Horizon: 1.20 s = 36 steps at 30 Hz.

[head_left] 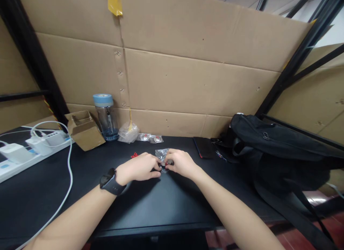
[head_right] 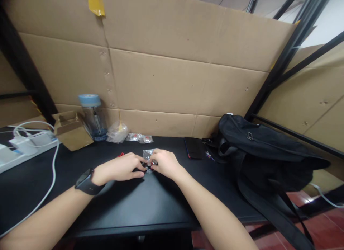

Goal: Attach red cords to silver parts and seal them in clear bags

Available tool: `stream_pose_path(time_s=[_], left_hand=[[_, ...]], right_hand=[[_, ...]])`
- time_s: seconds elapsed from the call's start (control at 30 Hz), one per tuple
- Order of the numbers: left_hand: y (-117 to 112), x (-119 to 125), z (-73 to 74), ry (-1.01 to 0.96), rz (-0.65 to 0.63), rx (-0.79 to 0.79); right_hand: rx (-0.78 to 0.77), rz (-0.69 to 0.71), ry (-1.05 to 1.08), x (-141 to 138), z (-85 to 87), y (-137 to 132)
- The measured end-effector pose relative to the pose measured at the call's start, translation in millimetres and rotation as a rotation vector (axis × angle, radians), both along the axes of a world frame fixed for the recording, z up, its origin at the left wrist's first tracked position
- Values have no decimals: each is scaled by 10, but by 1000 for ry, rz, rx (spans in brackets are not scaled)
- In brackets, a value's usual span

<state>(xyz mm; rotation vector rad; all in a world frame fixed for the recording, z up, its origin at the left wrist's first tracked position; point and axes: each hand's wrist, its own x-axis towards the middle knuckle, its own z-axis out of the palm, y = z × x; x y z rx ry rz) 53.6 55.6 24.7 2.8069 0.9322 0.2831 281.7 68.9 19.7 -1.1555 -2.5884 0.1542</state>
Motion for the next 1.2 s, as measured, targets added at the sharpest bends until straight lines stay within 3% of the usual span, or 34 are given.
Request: stream_pose_path(time_s=[0.3, 0.47, 0.57, 0.67, 0.77, 0.87, 1.03, 1.2], left_hand=[[-53, -32, -5, 112, 64, -72], [-111, -14, 37, 168, 56, -100], [-89, -54, 39, 176, 49, -110], [-8, -128, 49, 113, 19, -70], [88, -188, 84, -2, -5, -33], [154, -189, 77, -75, 85, 31], [195, -81, -54, -88, 192, 180], [235, -68, -43, -168, 229, 128]], right_hand=[[148, -200, 32, -107, -151, 83], [282, -262, -83, -206, -178, 101], [373, -242, -154, -304, -186, 109], [349, -206, -144, -322, -162, 119], [219, -10, -75, -176, -74, 118], [118, 180, 34, 40, 20, 117], [135, 170, 51, 147, -12, 172], [191, 140, 99, 70, -97, 251]])
